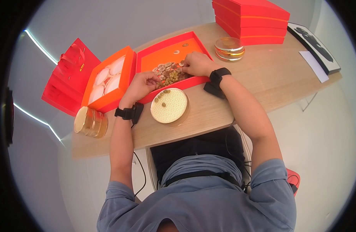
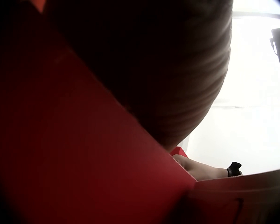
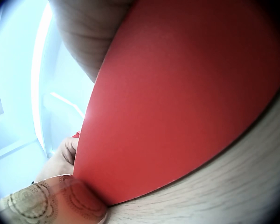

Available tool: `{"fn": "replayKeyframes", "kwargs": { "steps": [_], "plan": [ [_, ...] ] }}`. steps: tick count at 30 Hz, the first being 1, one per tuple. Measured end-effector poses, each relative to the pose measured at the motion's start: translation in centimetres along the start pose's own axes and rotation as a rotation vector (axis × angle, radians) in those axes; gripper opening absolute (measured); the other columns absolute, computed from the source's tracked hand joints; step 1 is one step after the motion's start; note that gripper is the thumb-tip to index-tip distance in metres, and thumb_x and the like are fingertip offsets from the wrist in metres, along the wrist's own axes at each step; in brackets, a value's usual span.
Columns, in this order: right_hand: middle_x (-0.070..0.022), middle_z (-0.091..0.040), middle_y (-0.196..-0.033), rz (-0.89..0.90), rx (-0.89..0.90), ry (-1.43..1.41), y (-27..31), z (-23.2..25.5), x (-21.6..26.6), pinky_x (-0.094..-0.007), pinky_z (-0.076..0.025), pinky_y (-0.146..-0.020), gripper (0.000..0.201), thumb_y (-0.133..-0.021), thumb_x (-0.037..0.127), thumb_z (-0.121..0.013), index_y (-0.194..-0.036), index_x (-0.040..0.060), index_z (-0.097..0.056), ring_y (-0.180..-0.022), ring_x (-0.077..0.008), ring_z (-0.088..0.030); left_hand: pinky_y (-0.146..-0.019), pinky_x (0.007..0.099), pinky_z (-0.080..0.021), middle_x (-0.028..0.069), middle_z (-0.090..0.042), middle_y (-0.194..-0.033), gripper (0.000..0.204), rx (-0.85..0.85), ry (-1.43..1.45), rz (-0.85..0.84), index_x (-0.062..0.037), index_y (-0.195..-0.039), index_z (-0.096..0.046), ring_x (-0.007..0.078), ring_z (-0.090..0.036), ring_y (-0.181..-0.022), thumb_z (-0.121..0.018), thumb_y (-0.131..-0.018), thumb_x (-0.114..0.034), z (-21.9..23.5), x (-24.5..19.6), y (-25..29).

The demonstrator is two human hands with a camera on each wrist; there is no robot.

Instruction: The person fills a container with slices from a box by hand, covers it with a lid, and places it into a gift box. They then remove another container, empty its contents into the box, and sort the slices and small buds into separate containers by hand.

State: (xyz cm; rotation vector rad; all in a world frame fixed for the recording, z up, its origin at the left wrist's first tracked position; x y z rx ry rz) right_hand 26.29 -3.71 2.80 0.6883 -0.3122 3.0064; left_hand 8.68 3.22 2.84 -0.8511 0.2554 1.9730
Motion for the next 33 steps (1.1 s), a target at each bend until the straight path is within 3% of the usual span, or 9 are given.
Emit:
{"fn": "replayKeyframes", "kwargs": {
  "steps": [4,12,18,22,33],
  "plan": [
    [-0.0161,-0.060,-0.059,0.084,-0.081,0.012,0.0,0.3,0.4,-0.0403,-0.045,-0.058,0.036,-0.088,0.034,-0.067,-0.070,0.0024,-0.070,-0.056,-0.0273,-0.059,-0.071,0.0258,-0.053,0.0077,-0.069,-0.082,0.023,-0.003,0.063,0.010,0.0030,-0.097,-0.070,0.0123,-0.063,-0.076,-0.064,-0.076,0.009,0.0,0.4,0.0],
    [-0.0161,-0.059,-0.058,0.091,-0.087,-0.014,0.0,0.1,0.2,-0.0400,-0.044,-0.057,0.036,-0.089,0.033,-0.066,-0.070,0.0019,-0.070,-0.055,-0.0275,-0.057,-0.070,0.0232,-0.052,0.0058,-0.070,-0.087,0.014,0.071,0.435,0.100,0.0010,-0.093,-0.070,0.0099,-0.065,-0.078,-0.067,-0.080,0.006,0.5,-0.7,0.8],
    [-0.0161,-0.059,-0.059,0.079,-0.071,-0.006,0.1,0.1,0.3,-0.0401,-0.044,-0.057,0.036,-0.089,0.033,-0.066,-0.070,0.0016,-0.070,-0.054,-0.0278,-0.057,-0.073,0.0236,-0.054,0.0067,-0.069,-0.087,0.017,0.290,0.584,-0.014,0.0027,-0.092,-0.072,0.0103,-0.065,-0.077,-0.070,-0.076,0.008,-0.4,-3.3,1.9],
    [-0.0163,-0.059,-0.059,0.079,-0.082,-0.004,0.2,0.4,0.5,-0.0404,-0.044,-0.057,0.036,-0.089,0.032,-0.067,-0.071,0.0012,-0.070,-0.054,-0.0283,-0.057,-0.076,0.0242,-0.054,0.0076,-0.069,-0.088,0.018,0.370,0.505,0.017,0.0030,-0.093,-0.073,0.0116,-0.065,-0.079,-0.071,-0.076,0.008,-1.0,-3.3,2.2],
    [-0.0160,-0.058,-0.057,0.081,-0.081,-0.001,0.1,0.2,0.4,-0.0406,-0.044,-0.057,0.034,-0.088,0.031,-0.067,-0.071,0.0023,-0.070,-0.054,-0.0282,-0.056,-0.078,0.0250,-0.049,0.0050,-0.067,-0.088,0.020,0.392,0.326,-0.058,-0.0003,-0.095,-0.074,0.0119,-0.061,-0.084,-0.071,-0.076,0.007,-1.2,-3.8,2.3]
  ]
}}
Point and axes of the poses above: each hand's wrist, its own y-axis away from the middle knuckle, its own z-axis out of the back of the hand, x = y × z, the point moved 9 cm from there along -y, towards the middle knuckle
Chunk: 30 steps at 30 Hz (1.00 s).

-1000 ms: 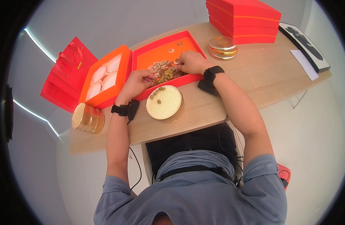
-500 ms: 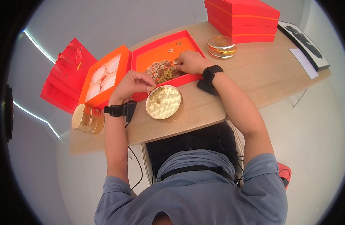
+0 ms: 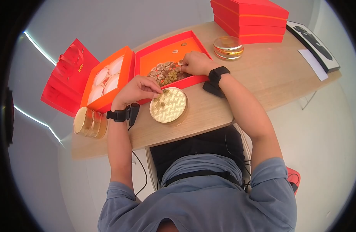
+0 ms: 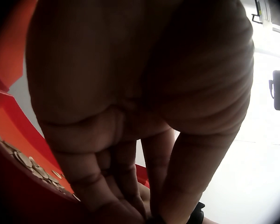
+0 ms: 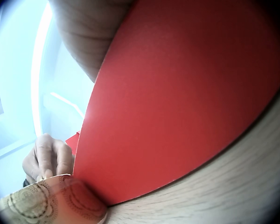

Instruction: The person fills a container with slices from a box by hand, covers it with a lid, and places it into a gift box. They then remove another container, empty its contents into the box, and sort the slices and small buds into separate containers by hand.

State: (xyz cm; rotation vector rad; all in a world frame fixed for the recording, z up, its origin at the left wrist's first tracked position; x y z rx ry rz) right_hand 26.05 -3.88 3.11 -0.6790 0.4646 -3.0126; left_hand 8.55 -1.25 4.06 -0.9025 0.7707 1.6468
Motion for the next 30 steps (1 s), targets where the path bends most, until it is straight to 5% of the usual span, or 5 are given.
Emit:
{"fn": "replayKeyframes", "kwargs": {
  "steps": [21,27,30],
  "plan": [
    [-0.0153,-0.061,-0.060,-0.018,0.023,0.019,0.1,0.2,0.3,-0.0399,-0.046,-0.060,0.034,-0.089,0.032,-0.066,-0.072,0.0034,-0.072,-0.057,-0.0279,-0.059,-0.069,0.0224,-0.050,0.0025,-0.066,-0.082,0.010,-0.090,0.012,0.040,0.0024,-0.092,-0.071,0.0078,-0.061,-0.075,-0.070,-0.082,0.002,0.2,0.3,-0.2],
    [-0.0153,-0.059,-0.058,-0.002,0.002,-0.027,-0.1,-0.3,-0.2,-0.0400,-0.045,-0.059,0.036,-0.089,0.033,-0.066,-0.069,0.0027,-0.070,-0.056,-0.0279,-0.058,-0.065,0.0242,-0.049,0.0033,-0.067,-0.077,0.012,-0.543,-0.150,0.011,0.0023,-0.094,-0.071,0.0081,-0.060,-0.070,-0.070,-0.084,-0.004,4.1,0.7,0.4],
    [-0.0159,-0.057,-0.057,0.002,0.003,-0.003,-0.1,-0.1,-0.1,-0.0403,-0.044,-0.058,0.037,-0.089,0.033,-0.066,-0.068,0.0019,-0.069,-0.055,-0.0283,-0.056,-0.065,0.0266,-0.049,0.0062,-0.066,-0.079,0.018,-0.538,-0.425,0.087,0.0026,-0.097,-0.070,0.0110,-0.060,-0.070,-0.072,-0.083,-0.006,4.8,1.9,0.1]
  ]
}}
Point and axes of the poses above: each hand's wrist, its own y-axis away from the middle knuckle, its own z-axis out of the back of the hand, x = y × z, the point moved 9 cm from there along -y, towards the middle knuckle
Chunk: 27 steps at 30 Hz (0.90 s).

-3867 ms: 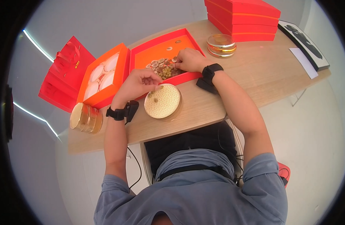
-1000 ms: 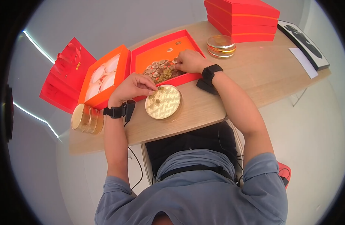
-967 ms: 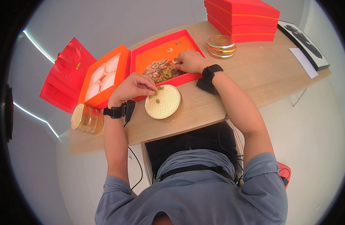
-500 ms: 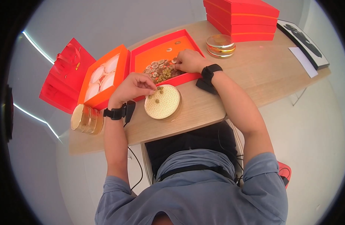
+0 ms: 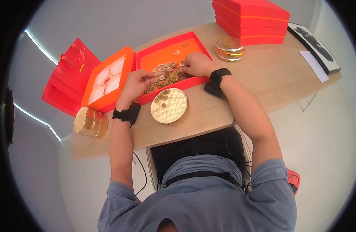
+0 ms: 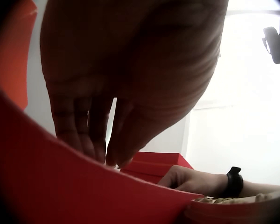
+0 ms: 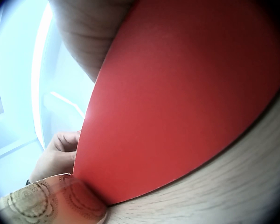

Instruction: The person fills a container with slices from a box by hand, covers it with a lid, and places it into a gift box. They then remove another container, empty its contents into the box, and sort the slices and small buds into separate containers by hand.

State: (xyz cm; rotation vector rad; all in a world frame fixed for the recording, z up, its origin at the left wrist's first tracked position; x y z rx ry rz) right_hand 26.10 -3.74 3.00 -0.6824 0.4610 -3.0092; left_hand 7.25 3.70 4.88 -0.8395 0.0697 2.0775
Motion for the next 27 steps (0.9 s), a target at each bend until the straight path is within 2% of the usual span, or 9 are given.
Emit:
{"fn": "replayKeyframes", "kwargs": {
  "steps": [1,4,6,9,15,21,27],
  "plan": [
    [-0.0160,-0.057,-0.057,0.001,0.001,0.013,0.0,0.1,0.2,-0.0404,-0.044,-0.057,0.038,-0.089,0.033,-0.066,-0.068,0.0017,-0.069,-0.054,-0.0284,-0.056,-0.066,0.0273,-0.049,0.0073,-0.066,-0.080,0.019,0.034,-0.021,-0.018,0.0023,-0.099,-0.070,0.0123,-0.060,-0.071,-0.072,-0.082,-0.007,-0.6,0.3,-0.2],
    [-0.0154,-0.067,-0.069,-0.068,0.069,0.029,0.1,0.2,0.2,-0.0401,-0.050,-0.065,0.030,-0.086,0.031,-0.068,-0.073,0.0043,-0.072,-0.066,-0.0306,-0.064,-0.067,0.0292,-0.050,0.0098,-0.065,-0.084,0.024,0.121,-0.114,-0.073,0.0015,-0.102,-0.069,0.0154,-0.060,-0.073,-0.074,-0.080,-0.007,-2.0,0.4,-0.3],
    [-0.0140,-0.067,-0.068,-0.063,0.060,0.028,0.0,0.1,0.2,-0.0396,-0.050,-0.064,0.033,-0.086,0.032,-0.068,-0.071,0.0042,-0.071,-0.065,-0.0295,-0.064,-0.068,0.0301,-0.050,0.0105,-0.065,-0.087,0.025,0.159,-0.216,-0.111,0.0009,-0.103,-0.069,0.0167,-0.060,-0.075,-0.074,-0.078,-0.004,-2.3,-0.2,-0.3],
    [-0.0123,-0.068,-0.068,-0.055,0.054,-0.001,0.3,0.3,0.4,-0.0390,-0.049,-0.064,0.034,-0.087,0.033,-0.068,-0.069,0.0043,-0.071,-0.064,-0.0277,-0.064,-0.070,0.0298,-0.051,0.0107,-0.065,-0.088,0.028,0.191,-0.147,-0.112,0.0007,-0.102,-0.069,0.0171,-0.061,-0.076,-0.074,-0.075,0.001,-2.7,-0.2,-0.5],
    [-0.0110,-0.069,-0.069,-0.027,0.043,-0.007,0.4,0.5,0.7,-0.0381,-0.050,-0.063,0.034,-0.088,0.032,-0.068,-0.069,0.0044,-0.071,-0.064,-0.0261,-0.065,-0.071,0.0279,-0.052,0.0094,-0.066,-0.082,0.026,0.188,-0.094,-0.089,0.0034,-0.098,-0.069,0.0154,-0.062,-0.077,-0.069,-0.072,0.008,-3.2,0.9,-0.9],
    [-0.0125,-0.068,-0.069,-0.018,0.013,-0.013,0.2,0.2,0.2,-0.0382,-0.049,-0.063,0.035,-0.087,0.033,-0.068,-0.069,0.0038,-0.071,-0.063,-0.0269,-0.065,-0.069,0.0274,-0.052,0.0056,-0.063,-0.077,0.020,0.175,-0.058,-0.073,0.0027,-0.092,-0.066,0.0136,-0.059,-0.073,-0.067,-0.072,0.008,-2.7,0.2,-0.6],
    [-0.0137,-0.067,-0.067,-0.035,0.029,-0.029,0.2,0.2,0.3,-0.0392,-0.049,-0.063,0.035,-0.086,0.034,-0.069,-0.070,0.0041,-0.071,-0.064,-0.0281,-0.064,-0.070,0.0265,-0.051,0.0035,-0.062,-0.078,0.020,0.157,-0.031,-0.100,0.0017,-0.091,-0.064,0.0122,-0.058,-0.074,-0.067,-0.072,0.005,-2.5,0.0,-0.5]
  ]
}}
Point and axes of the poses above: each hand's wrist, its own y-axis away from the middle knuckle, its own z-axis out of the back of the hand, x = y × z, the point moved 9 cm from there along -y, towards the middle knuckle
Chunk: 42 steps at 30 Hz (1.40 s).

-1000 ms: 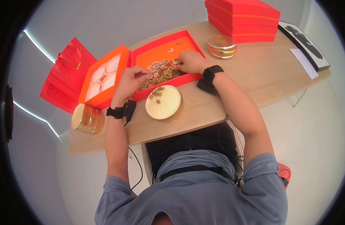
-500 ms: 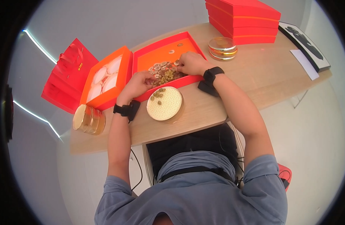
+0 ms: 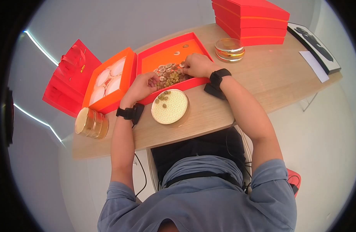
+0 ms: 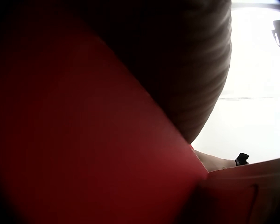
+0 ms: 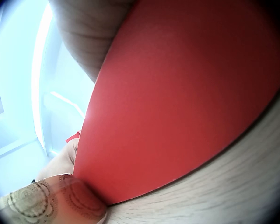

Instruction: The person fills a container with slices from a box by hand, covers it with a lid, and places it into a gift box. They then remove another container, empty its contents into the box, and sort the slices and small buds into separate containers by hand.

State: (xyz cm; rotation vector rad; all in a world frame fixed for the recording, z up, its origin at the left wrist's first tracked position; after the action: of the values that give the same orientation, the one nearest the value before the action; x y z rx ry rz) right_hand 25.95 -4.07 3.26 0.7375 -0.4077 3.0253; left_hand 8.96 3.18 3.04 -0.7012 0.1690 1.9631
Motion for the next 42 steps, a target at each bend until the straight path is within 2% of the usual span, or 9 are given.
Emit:
{"fn": "replayKeyframes", "kwargs": {
  "steps": [9,12,18,21,24,27,33,39,42],
  "plan": [
    [-0.0144,-0.065,-0.065,0.009,-0.014,-0.004,-0.2,-0.3,-0.5,-0.0401,-0.048,-0.062,0.033,-0.086,0.034,-0.069,-0.069,0.0048,-0.071,-0.063,-0.0296,-0.062,-0.069,0.0260,-0.051,0.0034,-0.061,-0.075,0.019,-0.015,0.028,0.004,0.0009,-0.091,-0.066,0.0111,-0.057,-0.071,-0.068,-0.073,0.005,0.1,0.2,0.2],
    [-0.0147,-0.065,-0.066,0.005,-0.006,0.010,-0.2,-0.3,-0.4,-0.0402,-0.048,-0.063,0.033,-0.086,0.034,-0.069,-0.070,0.0050,-0.071,-0.064,-0.0298,-0.063,-0.067,0.0294,-0.051,0.0076,-0.065,-0.075,0.023,0.023,-0.008,0.058,-0.0010,-0.093,-0.070,0.0158,-0.060,-0.071,-0.068,-0.071,0.005,0.0,0.3,0.2],
    [-0.0148,-0.066,-0.069,-0.013,0.012,0.053,-0.1,-0.2,-0.1,-0.0403,-0.049,-0.065,0.030,-0.085,0.032,-0.069,-0.072,0.0057,-0.072,-0.067,-0.0297,-0.064,-0.068,0.0254,-0.051,0.0053,-0.067,-0.078,0.028,0.016,0.016,0.004,0.0025,-0.103,-0.070,0.0098,-0.060,-0.072,-0.062,-0.077,0.010,-0.4,1.4,-0.2],
    [-0.0148,-0.066,-0.070,-0.019,0.025,0.045,-0.1,-0.2,-0.2,-0.0404,-0.049,-0.066,0.029,-0.085,0.033,-0.069,-0.074,0.0057,-0.073,-0.068,-0.0302,-0.064,-0.068,0.0283,-0.052,0.0093,-0.069,-0.083,0.029,-0.041,0.149,0.073,-0.0004,-0.102,-0.071,0.0128,-0.063,-0.075,-0.063,-0.076,0.009,0.5,0.8,0.3],
    [-0.0153,-0.065,-0.067,0.003,0.002,0.029,0.0,0.0,0.1,-0.0405,-0.048,-0.064,0.028,-0.086,0.030,-0.068,-0.076,0.0042,-0.073,-0.064,-0.0295,-0.063,-0.069,0.0267,-0.052,0.0078,-0.069,-0.088,0.029,-0.021,0.381,0.076,0.0000,-0.103,-0.071,0.0121,-0.064,-0.078,-0.061,-0.079,0.011,1.3,-1.5,1.1],
    [-0.0156,-0.065,-0.066,0.020,-0.016,0.026,0.0,-0.1,-0.1,-0.0404,-0.048,-0.064,0.027,-0.087,0.028,-0.067,-0.077,0.0035,-0.073,-0.062,-0.0289,-0.062,-0.070,0.0256,-0.051,0.0057,-0.068,-0.094,0.028,0.025,0.426,-0.007,-0.0004,-0.101,-0.072,0.0111,-0.062,-0.078,-0.061,-0.079,0.012,1.3,-3.0,1.4],
    [-0.0155,-0.065,-0.066,0.016,0.000,0.032,-0.1,-0.2,-0.1,-0.0403,-0.047,-0.063,0.027,-0.087,0.028,-0.067,-0.077,0.0033,-0.072,-0.062,-0.0289,-0.062,-0.074,0.0269,-0.049,0.0039,-0.064,-0.090,0.027,0.169,0.250,-0.174,-0.0026,-0.100,-0.073,0.0144,-0.059,-0.085,-0.065,-0.077,0.009,0.5,-5.5,2.2],
    [-0.0158,-0.064,-0.065,0.020,-0.010,0.029,0.0,0.0,0.0,-0.0402,-0.047,-0.063,0.029,-0.087,0.029,-0.067,-0.076,0.0026,-0.072,-0.061,-0.0285,-0.062,-0.075,0.0274,-0.049,0.0052,-0.063,-0.091,0.028,0.230,0.226,-0.201,-0.0042,-0.100,-0.073,0.0165,-0.059,-0.085,-0.066,-0.076,0.008,-0.4,-5.7,2.5],
    [-0.0160,-0.064,-0.064,0.016,-0.014,0.019,0.1,0.0,0.0,-0.0401,-0.047,-0.062,0.030,-0.088,0.029,-0.067,-0.076,0.0020,-0.072,-0.061,-0.0285,-0.061,-0.076,0.0264,-0.048,0.0026,-0.062,-0.090,0.031,0.259,0.236,-0.177,-0.0035,-0.101,-0.073,0.0133,-0.058,-0.087,-0.064,-0.076,0.012,-0.7,-5.9,2.6]
  ]
}}
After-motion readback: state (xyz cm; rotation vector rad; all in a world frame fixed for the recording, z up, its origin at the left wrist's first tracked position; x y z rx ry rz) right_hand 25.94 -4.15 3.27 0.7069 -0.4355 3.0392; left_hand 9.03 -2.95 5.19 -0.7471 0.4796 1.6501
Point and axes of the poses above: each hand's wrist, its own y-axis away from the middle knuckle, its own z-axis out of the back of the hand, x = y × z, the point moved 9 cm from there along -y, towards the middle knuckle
